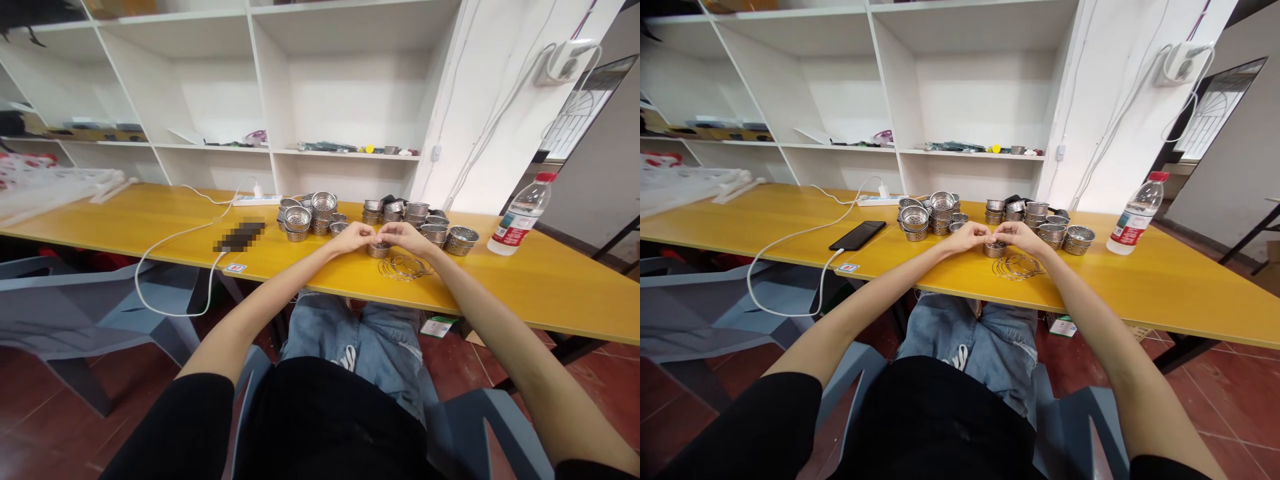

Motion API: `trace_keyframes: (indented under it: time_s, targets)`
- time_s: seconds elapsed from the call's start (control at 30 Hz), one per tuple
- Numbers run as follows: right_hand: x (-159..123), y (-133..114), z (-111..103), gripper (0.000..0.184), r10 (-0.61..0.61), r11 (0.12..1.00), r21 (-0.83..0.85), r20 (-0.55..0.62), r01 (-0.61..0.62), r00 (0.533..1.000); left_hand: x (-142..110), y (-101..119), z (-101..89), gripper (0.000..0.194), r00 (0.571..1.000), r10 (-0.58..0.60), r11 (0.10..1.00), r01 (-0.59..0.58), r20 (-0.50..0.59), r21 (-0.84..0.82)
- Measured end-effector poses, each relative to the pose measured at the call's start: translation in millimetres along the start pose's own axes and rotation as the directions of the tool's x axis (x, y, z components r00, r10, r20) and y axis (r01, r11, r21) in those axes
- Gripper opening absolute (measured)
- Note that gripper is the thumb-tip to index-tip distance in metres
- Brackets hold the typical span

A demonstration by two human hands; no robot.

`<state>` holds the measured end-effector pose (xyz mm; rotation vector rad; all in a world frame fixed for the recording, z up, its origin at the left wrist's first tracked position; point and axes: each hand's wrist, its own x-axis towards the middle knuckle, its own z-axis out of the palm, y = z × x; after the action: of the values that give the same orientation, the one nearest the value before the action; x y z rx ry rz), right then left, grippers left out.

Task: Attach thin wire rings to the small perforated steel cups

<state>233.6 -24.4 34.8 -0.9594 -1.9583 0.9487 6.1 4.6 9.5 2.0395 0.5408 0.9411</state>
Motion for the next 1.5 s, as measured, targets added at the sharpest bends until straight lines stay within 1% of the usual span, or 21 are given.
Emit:
trace_keyframes:
  time_s: [0.13,0.27,0.37,0.47,0.53,0.57,0.63,0.7,0.73,0.77,0.83,0.87,0.9,0.97,1.03,1.13,1.2,1.3,1.37,1.43,1.5]
  targets:
    - [1.1,-1.8,-0.3,0.055,0.009,1.000,-0.013,0.007,-0.009,1.000,1.4,-1.3,-0.6,0.064,1.000,-0.005,1.000,0.006,0.012,-0.007]
    - [1.2,-6.5,-4.4,0.053,0.027,0.998,-0.054,0.004,-0.027,1.000,1.7,-1.3,2.2,0.060,0.999,0.007,0.999,-0.006,-0.031,0.051]
    - [-0.2,-8.9,-8.8,0.052,0.034,0.998,-0.048,0.008,-0.034,0.999,2.7,-1.3,5.6,0.048,0.992,0.052,0.982,-0.031,-0.112,0.185]
    - [-1.3,-10.0,-11.7,0.050,0.031,0.999,-0.024,0.002,-0.031,1.000,4.4,-1.1,8.1,0.028,0.976,0.128,0.928,-0.056,-0.174,0.368]
    - [-1.5,-11.0,-13.1,0.049,0.042,0.999,-0.021,-0.039,-0.043,0.998,5.0,-0.6,9.0,0.020,0.971,0.165,0.873,-0.062,-0.174,0.483]
    - [-1.4,-11.7,-14.0,0.050,0.046,0.999,-0.021,-0.079,-0.048,0.996,5.1,-0.2,9.3,0.018,0.970,0.176,0.843,-0.062,-0.167,0.534]
    - [-1.3,-13.0,-16.8,0.052,0.034,0.999,-0.034,-0.189,-0.041,0.981,4.6,1.0,9.5,0.016,0.968,0.200,0.787,-0.066,-0.152,0.614]
    - [-1.4,-13.2,-20.8,0.052,-0.021,0.993,-0.114,-0.289,-0.012,0.957,3.6,2.5,9.4,0.015,0.965,0.218,0.753,-0.072,-0.145,0.654]
    - [-1.6,-12.3,-22.8,0.052,-0.060,0.983,-0.186,-0.310,0.002,0.949,3.2,3.0,9.3,0.016,0.964,0.221,0.747,-0.070,-0.147,0.661]
    - [-1.9,-10.7,-24.3,0.053,-0.098,0.963,-0.270,-0.304,0.013,0.948,2.9,3.4,9.1,0.017,0.964,0.219,0.748,-0.065,-0.153,0.661]
    - [-2.5,-4.9,-24.8,0.055,-0.136,0.909,-0.416,-0.229,0.029,0.964,3.0,3.1,8.7,0.016,0.963,0.207,0.760,-0.046,-0.175,0.648]
    - [-2.7,-0.9,-23.3,0.060,-0.130,0.886,-0.462,-0.177,0.035,0.976,3.4,2.3,8.5,0.016,0.961,0.202,0.771,-0.038,-0.188,0.635]
    - [-2.6,3.4,-20.6,0.069,-0.109,0.875,-0.483,-0.128,0.034,0.986,4.1,1.3,8.4,0.015,0.959,0.199,0.784,-0.032,-0.202,0.620]
    - [-1.6,11.7,-12.4,0.091,-0.072,0.879,-0.475,-0.068,0.031,0.995,6.2,-1.0,8.3,0.013,0.953,0.199,0.809,-0.028,-0.229,0.588]
    - [0.5,17.9,-3.3,0.100,-0.087,0.897,-0.438,-0.062,0.051,0.994,8.0,-2.7,8.3,0.013,0.947,0.204,0.828,-0.032,-0.248,0.559]
    - [4.4,22.2,4.8,0.096,-0.138,0.902,-0.425,-0.102,0.082,0.985,7.5,-1.5,8.4,0.012,0.936,0.220,0.831,-0.033,-0.275,0.555]
    - [6.6,23.4,4.4,0.093,-0.154,0.895,-0.438,-0.139,0.079,0.978,4.7,1.4,9.1,0.010,0.926,0.255,0.806,-0.044,-0.279,0.590]
    - [7.6,24.9,-1.7,0.090,-0.182,0.895,-0.438,-0.186,0.085,0.965,0.4,6.2,11.9,0.014,0.916,0.332,0.745,-0.109,-0.224,0.658]
    - [6.5,24.9,-5.9,0.089,-0.200,0.889,-0.448,-0.190,0.096,0.961,0.0,7.9,14.4,0.020,0.919,0.350,0.725,-0.143,-0.182,0.674]
    - [4.6,22.8,-7.8,0.090,-0.202,0.872,-0.479,-0.163,0.102,0.966,1.5,8.3,16.1,0.023,0.933,0.313,0.746,-0.125,-0.178,0.654]
    - [2.9,18.9,-7.1,0.093,-0.216,0.841,-0.526,-0.109,0.128,0.970,3.3,8.2,16.0,0.020,0.953,0.234,0.784,-0.069,-0.192,0.617]
